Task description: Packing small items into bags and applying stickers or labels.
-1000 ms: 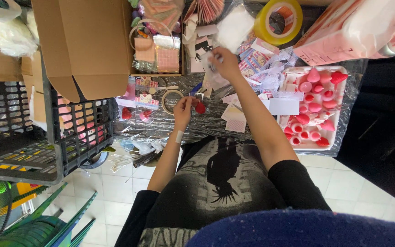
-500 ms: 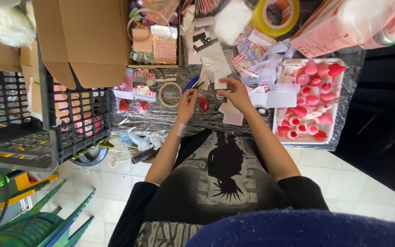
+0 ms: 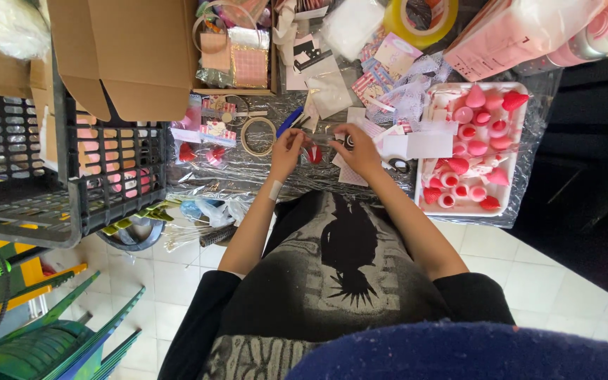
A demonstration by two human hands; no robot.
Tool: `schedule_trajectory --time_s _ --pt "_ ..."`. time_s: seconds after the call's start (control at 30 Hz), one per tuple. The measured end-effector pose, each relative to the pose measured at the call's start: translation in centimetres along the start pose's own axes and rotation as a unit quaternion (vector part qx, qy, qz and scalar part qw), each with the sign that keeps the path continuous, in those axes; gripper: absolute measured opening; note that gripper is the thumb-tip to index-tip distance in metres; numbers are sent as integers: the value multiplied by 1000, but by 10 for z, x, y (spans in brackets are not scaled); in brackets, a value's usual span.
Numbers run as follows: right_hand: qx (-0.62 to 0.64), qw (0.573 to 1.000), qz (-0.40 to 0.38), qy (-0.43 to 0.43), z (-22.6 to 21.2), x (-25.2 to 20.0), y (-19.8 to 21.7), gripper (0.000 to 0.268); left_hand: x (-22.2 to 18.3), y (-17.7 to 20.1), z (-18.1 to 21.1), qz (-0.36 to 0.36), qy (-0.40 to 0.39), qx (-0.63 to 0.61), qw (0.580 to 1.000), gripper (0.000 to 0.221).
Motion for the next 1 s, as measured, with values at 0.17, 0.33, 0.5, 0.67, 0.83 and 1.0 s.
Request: schedule_trajectory --time_s 0.17,0.33,0.5,0.67,0.83,1.0 --pt "184 982 -12 -41 46 26 -28 29 -7 -4 20 9 -42 10 999 18" --pt "233 972 -21 -29 65 29 -36 23 -18 -5 32 11 -63 40 997 17" --pt "169 984 -24 -54 42 24 -23 18 -23 -5 33 -21 -98 90 991 18" --pt "262 965 -20 6 63 19 -36 18 -31 -9 60 -27 -74 144 986 29" --pt "194 980 -46 7 41 22 -26 11 -41 -6 74 -11 -48 208 977 28" --pt "178 981 -61 -49 51 20 -26 21 -43 -6 81 28 -107 340 934 22"
Point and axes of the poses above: each hand's wrist, its own x-axis towards the middle knuckle, its own y-axis out of the back of the hand, z = x × y, the point moved 2 cm from there along x, towards the middle knuckle, and after that the axes turned 15 degrees about -z, right-handed, at the moved point
